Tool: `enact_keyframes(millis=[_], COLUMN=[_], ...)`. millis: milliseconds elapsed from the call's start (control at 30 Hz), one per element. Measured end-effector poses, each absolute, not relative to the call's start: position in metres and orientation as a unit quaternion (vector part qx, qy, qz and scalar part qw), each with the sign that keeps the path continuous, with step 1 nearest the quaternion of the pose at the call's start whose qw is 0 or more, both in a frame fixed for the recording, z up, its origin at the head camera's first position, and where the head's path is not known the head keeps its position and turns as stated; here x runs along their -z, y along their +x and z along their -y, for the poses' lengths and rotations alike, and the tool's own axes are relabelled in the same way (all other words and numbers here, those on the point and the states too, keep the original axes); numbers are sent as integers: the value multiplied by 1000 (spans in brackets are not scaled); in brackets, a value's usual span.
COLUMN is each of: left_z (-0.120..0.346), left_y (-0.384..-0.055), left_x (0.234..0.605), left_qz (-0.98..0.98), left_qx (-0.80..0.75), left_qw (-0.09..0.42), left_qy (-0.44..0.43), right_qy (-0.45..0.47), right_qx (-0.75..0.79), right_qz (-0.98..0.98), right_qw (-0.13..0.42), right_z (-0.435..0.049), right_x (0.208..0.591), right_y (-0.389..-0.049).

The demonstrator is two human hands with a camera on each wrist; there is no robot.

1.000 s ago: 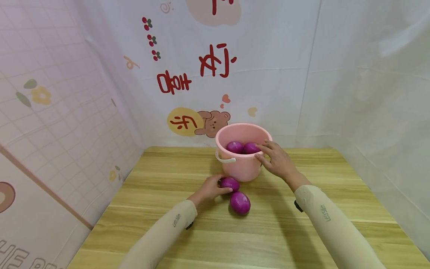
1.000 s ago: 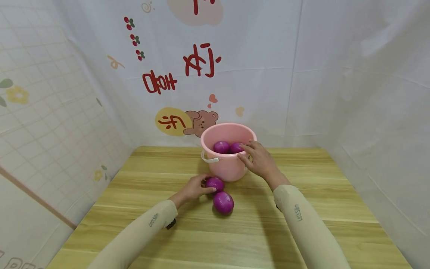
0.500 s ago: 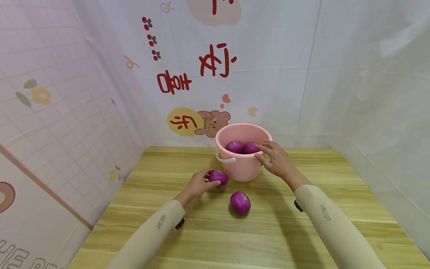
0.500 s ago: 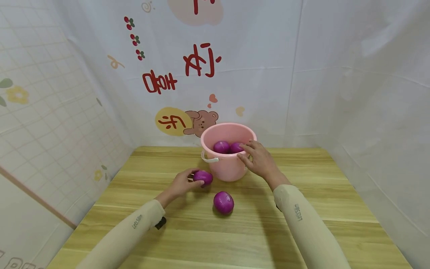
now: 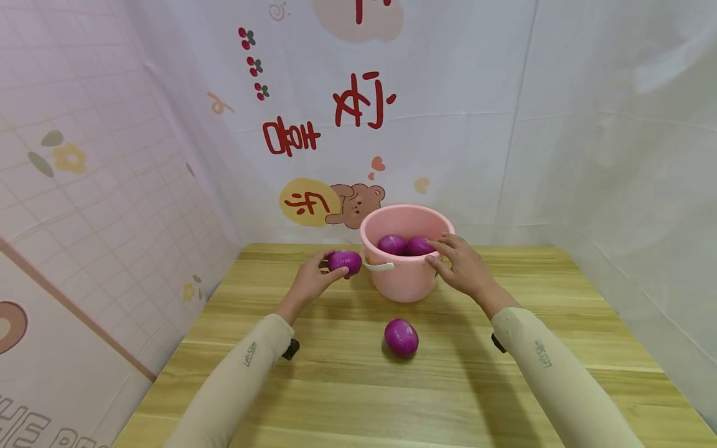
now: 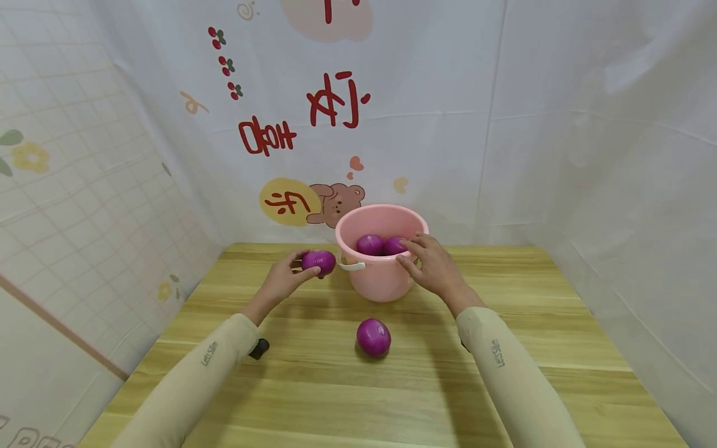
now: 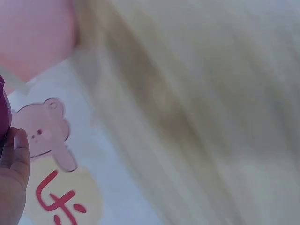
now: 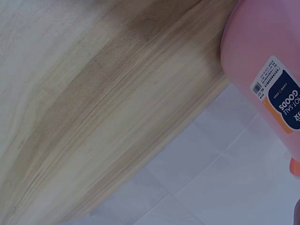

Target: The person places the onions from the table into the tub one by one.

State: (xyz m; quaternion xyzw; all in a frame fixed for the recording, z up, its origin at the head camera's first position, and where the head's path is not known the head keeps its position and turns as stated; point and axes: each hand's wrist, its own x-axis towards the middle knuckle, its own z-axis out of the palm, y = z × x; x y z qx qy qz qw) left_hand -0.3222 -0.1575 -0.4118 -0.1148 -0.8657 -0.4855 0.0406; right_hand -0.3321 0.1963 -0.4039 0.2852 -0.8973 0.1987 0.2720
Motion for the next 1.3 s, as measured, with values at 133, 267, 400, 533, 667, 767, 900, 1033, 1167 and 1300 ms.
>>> enact_keyframes(millis=[133, 267, 400, 533, 667, 767, 900, 1033, 1167, 1300], left_z=[158, 156, 152, 145, 135, 127, 113, 98, 83, 69], left_y=[-329, -334, -339, -344, -349, -352, -358, -362, -363, -364], left_x=[394, 378, 365, 355, 347, 343, 338, 333, 331, 331], left_qz=[859, 846, 842, 844, 843, 842, 847, 849, 849, 848], left_qx=[494, 510, 511, 506, 509, 511, 502, 496, 493, 492], left_qw=[61, 79, 92, 94, 92, 90, 91, 89, 83, 79], left_qy=[-121, -133, -143, -148, -147, -145, -150, -159, -169, -181], right_qy=[283, 281, 279, 279, 278, 278, 278, 278, 278, 279], right_qx=[-197, -195, -193, -193, -194, -193, -192, -194, -198, -197], right_qz=[900, 901, 902, 902, 902, 902, 902, 902, 901, 901], right_qw=[268, 266, 265, 266, 268, 268, 268, 268, 267, 266], right_z=[-196, -196, -196, -196, -196, -195, -196, -196, -196, -197], right_x=[404, 403, 403, 402, 401, 402, 403, 404, 404, 404], right_y=[-332, -332, -333, -333, -332, -332, -333, -333, -332, -332])
